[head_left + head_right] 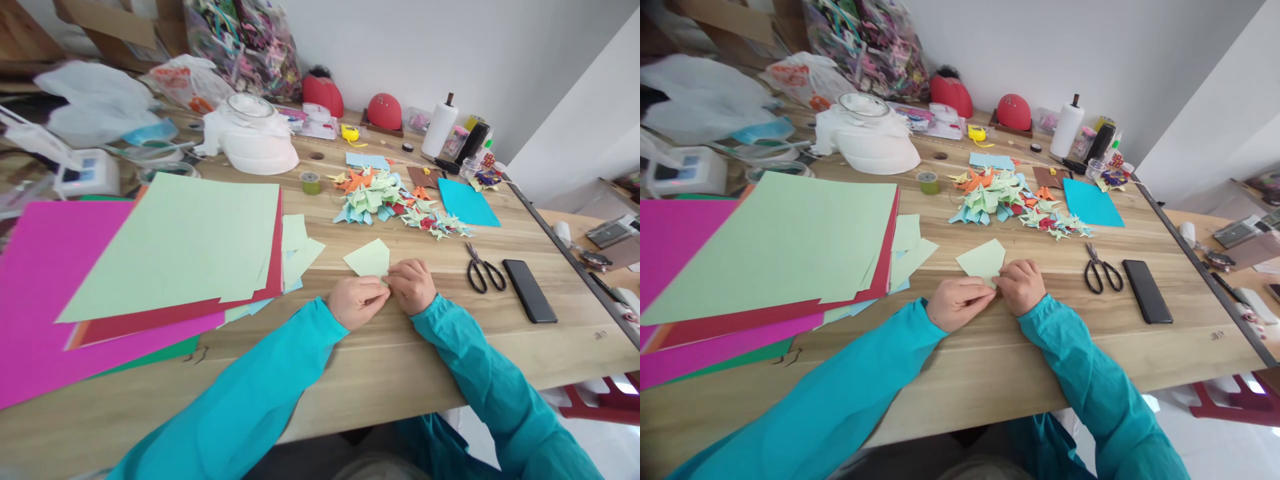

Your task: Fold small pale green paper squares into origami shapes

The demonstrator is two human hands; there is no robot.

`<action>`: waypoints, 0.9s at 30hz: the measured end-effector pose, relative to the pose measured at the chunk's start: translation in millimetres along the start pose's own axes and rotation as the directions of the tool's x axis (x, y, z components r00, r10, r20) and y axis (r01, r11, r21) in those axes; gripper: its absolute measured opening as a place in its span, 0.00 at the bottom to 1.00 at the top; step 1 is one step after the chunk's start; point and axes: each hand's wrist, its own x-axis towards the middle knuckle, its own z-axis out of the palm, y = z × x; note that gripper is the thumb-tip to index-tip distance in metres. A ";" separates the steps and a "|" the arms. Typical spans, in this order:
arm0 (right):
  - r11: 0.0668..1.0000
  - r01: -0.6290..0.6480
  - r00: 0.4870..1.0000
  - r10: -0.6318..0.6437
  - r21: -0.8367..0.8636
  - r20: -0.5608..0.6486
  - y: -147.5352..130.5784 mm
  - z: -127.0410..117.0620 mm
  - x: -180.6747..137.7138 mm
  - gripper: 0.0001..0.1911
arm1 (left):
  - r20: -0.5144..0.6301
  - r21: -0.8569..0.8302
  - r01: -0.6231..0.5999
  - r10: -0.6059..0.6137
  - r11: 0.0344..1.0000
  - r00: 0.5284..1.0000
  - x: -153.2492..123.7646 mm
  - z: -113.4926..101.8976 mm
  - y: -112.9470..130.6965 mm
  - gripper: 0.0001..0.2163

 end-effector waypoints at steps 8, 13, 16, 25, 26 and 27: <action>0.998 -0.051 0.997 0.049 -0.046 -0.053 4.5 -2.0 1.5 0.07 | -0.118 -0.015 0.086 -0.087 0.996 0.989 2.4 -3.9 6.0 0.13; 0.990 -0.012 0.995 -0.001 -0.139 -0.095 7.4 -3.8 0.4 0.07 | -0.225 0.197 0.058 -0.012 0.979 0.974 3.0 -6.6 3.3 0.09; 0.982 0.016 0.997 -0.029 -0.187 -0.067 6.0 -3.6 -0.2 0.06 | -0.090 0.358 -0.050 0.088 0.932 0.992 4.5 -5.4 2.2 0.10; 0.987 0.013 0.995 -0.028 -0.158 -0.093 1.5 -7.3 0.6 0.05 | -0.008 0.511 -0.105 0.127 0.853 0.992 2.6 -10.8 -13.0 0.09; 0.988 0.018 0.995 -0.032 -0.151 -0.094 0.7 -7.8 1.0 0.05 | -0.006 0.522 -0.108 0.130 0.846 0.991 2.4 -11.4 -14.2 0.08; 0.989 0.025 0.995 -0.038 -0.145 -0.090 -0.4 -8.3 1.6 0.06 | -0.002 0.535 -0.114 0.136 0.837 0.991 2.5 -11.5 -14.5 0.08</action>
